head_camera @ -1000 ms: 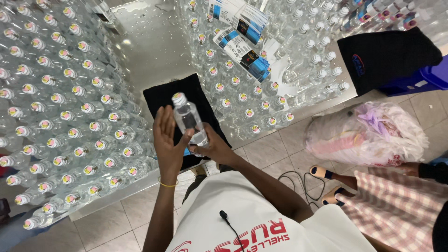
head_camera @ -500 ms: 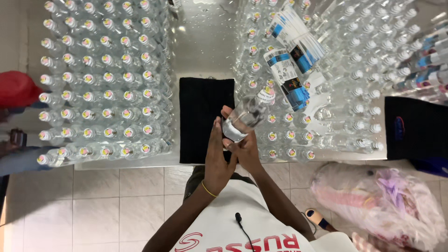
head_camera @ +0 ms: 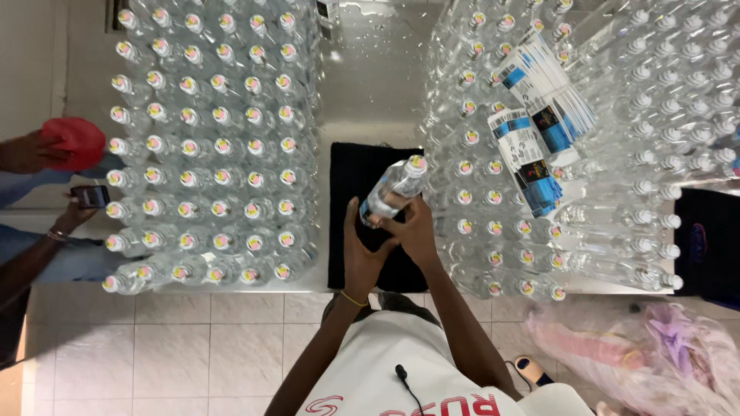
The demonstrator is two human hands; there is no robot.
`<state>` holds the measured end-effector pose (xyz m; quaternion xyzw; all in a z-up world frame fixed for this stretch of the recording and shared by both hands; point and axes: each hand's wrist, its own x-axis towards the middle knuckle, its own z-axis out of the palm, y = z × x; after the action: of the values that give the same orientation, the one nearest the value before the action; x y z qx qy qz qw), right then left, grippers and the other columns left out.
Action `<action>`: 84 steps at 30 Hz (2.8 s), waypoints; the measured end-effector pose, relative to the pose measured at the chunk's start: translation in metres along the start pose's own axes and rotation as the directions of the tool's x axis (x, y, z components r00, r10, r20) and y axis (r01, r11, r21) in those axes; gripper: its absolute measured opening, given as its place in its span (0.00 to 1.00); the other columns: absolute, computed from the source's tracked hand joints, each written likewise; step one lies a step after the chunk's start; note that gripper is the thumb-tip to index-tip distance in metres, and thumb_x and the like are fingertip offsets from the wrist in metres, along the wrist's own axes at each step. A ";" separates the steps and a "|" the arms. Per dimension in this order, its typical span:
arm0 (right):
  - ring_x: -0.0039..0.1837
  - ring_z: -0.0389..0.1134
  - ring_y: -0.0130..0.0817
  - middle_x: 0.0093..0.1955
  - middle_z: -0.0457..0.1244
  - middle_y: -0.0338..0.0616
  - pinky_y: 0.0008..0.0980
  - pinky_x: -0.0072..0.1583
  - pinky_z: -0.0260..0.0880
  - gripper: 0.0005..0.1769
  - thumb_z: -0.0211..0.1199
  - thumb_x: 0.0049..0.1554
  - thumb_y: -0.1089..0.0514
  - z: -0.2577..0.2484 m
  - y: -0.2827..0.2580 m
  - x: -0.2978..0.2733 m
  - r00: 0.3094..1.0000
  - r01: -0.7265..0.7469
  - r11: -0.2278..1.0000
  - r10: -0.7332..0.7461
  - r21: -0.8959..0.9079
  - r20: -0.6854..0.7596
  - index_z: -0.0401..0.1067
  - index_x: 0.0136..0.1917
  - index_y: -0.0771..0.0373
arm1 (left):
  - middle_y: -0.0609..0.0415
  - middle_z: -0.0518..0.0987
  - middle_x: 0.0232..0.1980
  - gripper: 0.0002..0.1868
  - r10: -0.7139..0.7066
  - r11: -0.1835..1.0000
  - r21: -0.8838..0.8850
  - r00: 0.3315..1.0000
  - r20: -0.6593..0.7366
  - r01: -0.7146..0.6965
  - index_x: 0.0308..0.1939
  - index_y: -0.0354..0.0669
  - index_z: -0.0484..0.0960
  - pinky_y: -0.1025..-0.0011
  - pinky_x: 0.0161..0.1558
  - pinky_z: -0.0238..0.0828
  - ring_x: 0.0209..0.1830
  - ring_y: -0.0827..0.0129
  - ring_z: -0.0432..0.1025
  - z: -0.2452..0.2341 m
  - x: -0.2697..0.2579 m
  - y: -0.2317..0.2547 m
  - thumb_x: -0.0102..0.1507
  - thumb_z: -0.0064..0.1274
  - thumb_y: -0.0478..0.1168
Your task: The person stands at a table filled with clear plastic bottles and applies white labels to them. They pick up a bottle, wrap a label around its body, smooth it down, and then place the labeled bottle back onto the table among the others.
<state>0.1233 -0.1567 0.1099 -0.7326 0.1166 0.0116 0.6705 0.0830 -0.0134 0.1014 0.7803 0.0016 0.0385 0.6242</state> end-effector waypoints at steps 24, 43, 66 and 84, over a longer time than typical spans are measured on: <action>0.71 0.66 0.52 0.70 0.53 0.51 0.50 0.72 0.79 0.50 0.86 0.47 0.71 0.154 -0.043 0.421 0.914 0.285 0.927 -0.340 -0.245 -0.224 0.64 0.76 0.60 | 0.56 0.76 0.75 0.40 -0.481 0.821 0.087 0.603 0.637 0.564 0.81 0.54 0.64 0.66 0.63 0.76 0.68 0.66 0.77 -0.074 -0.019 -0.071 0.67 0.62 0.51; 0.77 0.64 0.38 0.75 0.65 0.46 0.39 0.77 0.62 0.29 0.53 0.71 0.38 0.092 -0.074 0.031 0.955 0.148 0.981 -0.110 0.125 -0.275 0.72 0.73 0.60 | 0.47 0.49 0.90 0.38 -0.109 0.329 -0.902 0.960 0.257 0.279 0.87 0.38 0.50 0.64 0.87 0.39 0.91 0.65 0.42 -0.043 0.026 -0.027 0.79 0.44 0.51; 0.82 0.62 0.54 0.78 0.66 0.48 0.50 0.82 0.57 0.24 0.57 0.70 0.60 -0.230 -0.011 -0.035 0.773 0.354 0.340 -0.630 -0.871 0.069 0.73 0.77 0.56 | 0.43 0.53 0.85 0.44 0.105 0.980 -0.201 0.867 0.487 -0.006 0.87 0.39 0.52 0.51 0.83 0.50 0.87 0.48 0.51 0.109 -0.011 -0.024 0.73 0.56 0.48; 0.70 0.72 0.41 0.64 0.70 0.41 0.53 0.80 0.59 0.14 0.70 0.65 0.51 -0.249 0.030 -0.015 0.699 0.378 0.236 -0.707 -0.895 0.108 0.83 0.61 0.58 | 0.47 0.72 0.62 0.37 -0.061 0.996 0.075 0.992 0.113 0.053 0.66 0.39 0.78 0.58 0.62 0.81 0.64 0.54 0.75 0.093 -0.014 -0.040 0.56 0.79 0.42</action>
<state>0.0682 -0.4021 0.1079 -0.9469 -0.0657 -0.2869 0.1291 0.0766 -0.0963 0.0414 0.8029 -0.0108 -0.0247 0.5955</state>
